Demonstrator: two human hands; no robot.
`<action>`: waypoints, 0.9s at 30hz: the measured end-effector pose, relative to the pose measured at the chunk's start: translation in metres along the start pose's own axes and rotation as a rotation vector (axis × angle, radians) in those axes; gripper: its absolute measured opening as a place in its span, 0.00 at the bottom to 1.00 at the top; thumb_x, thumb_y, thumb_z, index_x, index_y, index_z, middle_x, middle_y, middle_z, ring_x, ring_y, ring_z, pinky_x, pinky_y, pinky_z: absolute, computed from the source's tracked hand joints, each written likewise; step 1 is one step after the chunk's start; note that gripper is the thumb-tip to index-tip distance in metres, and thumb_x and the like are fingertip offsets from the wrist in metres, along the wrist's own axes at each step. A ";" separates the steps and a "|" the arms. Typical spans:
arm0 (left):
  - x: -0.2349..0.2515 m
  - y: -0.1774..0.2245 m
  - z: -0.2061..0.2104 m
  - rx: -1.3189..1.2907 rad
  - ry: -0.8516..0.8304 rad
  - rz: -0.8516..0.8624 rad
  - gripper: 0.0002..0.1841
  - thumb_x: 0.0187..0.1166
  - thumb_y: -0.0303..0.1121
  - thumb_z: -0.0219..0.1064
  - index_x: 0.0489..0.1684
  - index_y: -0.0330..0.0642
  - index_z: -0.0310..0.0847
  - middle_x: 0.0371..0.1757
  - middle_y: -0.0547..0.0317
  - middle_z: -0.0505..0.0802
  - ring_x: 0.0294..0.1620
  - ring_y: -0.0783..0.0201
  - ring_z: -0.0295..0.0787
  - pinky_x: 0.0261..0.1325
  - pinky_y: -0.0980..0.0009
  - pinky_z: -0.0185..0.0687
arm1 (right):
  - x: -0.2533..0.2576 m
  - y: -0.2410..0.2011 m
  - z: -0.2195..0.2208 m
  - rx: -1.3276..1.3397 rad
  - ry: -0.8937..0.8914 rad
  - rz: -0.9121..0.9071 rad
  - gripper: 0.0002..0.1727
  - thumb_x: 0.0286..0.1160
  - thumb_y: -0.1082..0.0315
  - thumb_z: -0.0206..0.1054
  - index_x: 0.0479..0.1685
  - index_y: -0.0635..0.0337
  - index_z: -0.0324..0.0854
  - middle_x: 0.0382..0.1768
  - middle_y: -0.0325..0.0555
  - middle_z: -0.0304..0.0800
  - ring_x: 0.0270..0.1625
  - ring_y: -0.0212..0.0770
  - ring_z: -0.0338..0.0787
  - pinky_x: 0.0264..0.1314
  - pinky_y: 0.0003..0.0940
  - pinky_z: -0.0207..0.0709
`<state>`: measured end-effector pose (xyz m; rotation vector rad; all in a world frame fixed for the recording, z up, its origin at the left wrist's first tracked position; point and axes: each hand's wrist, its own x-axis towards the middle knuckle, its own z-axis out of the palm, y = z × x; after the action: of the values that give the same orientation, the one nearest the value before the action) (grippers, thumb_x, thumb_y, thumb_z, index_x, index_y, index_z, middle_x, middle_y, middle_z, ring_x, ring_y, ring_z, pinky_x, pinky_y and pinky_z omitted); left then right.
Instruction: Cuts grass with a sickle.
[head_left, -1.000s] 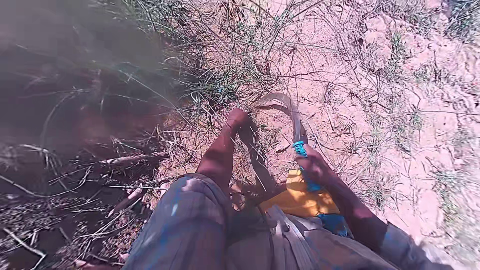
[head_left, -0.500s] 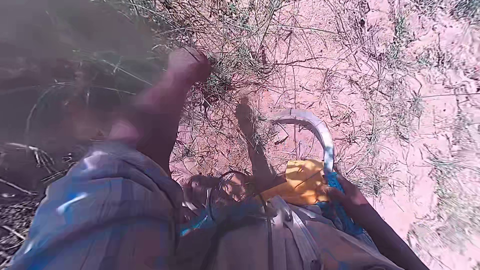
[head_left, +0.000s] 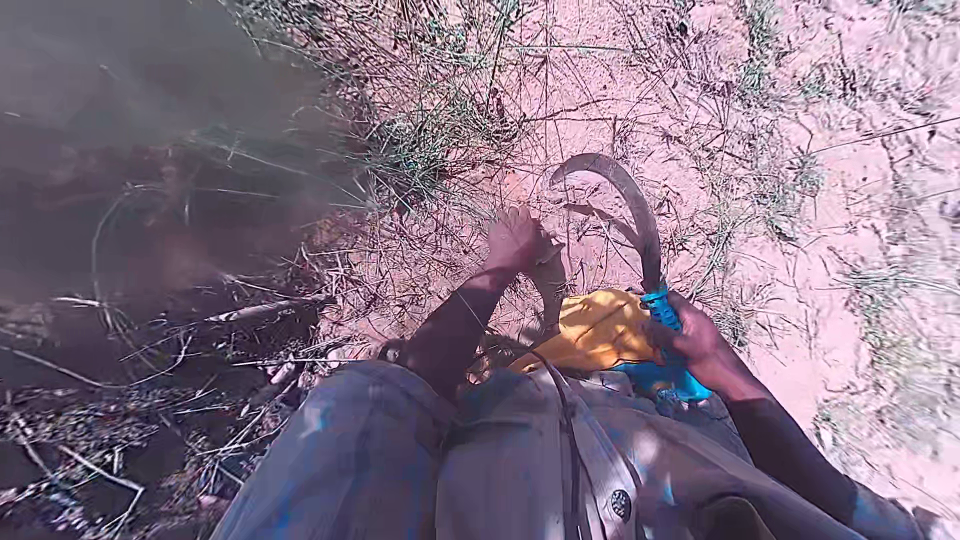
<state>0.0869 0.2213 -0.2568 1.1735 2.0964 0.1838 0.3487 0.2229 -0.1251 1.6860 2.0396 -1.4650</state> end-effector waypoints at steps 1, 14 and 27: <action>0.000 0.003 0.005 0.001 -0.037 -0.037 0.32 0.84 0.44 0.67 0.76 0.24 0.71 0.71 0.25 0.83 0.74 0.27 0.79 0.68 0.31 0.76 | -0.004 -0.002 0.002 0.048 0.013 0.009 0.29 0.75 0.64 0.66 0.75 0.65 0.67 0.39 0.44 0.83 0.27 0.32 0.85 0.32 0.31 0.83; 0.011 -0.055 0.005 -0.388 -0.085 -0.116 0.22 0.93 0.36 0.51 0.64 0.21 0.79 0.67 0.21 0.85 0.74 0.27 0.79 0.75 0.30 0.68 | 0.012 -0.015 0.048 0.037 -0.105 0.047 0.35 0.85 0.66 0.62 0.90 0.56 0.54 0.48 0.52 0.84 0.36 0.37 0.86 0.40 0.35 0.83; 0.009 -0.014 -0.006 0.153 0.057 0.159 0.24 0.81 0.37 0.70 0.73 0.36 0.81 0.80 0.35 0.79 0.87 0.30 0.63 0.81 0.20 0.46 | -0.001 -0.003 0.033 0.330 -0.057 0.030 0.34 0.84 0.72 0.60 0.88 0.58 0.52 0.37 0.46 0.82 0.25 0.33 0.85 0.27 0.28 0.83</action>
<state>0.0706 0.2214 -0.2628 1.4431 2.0964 0.1329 0.3311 0.1988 -0.1403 1.7500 1.8125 -1.9015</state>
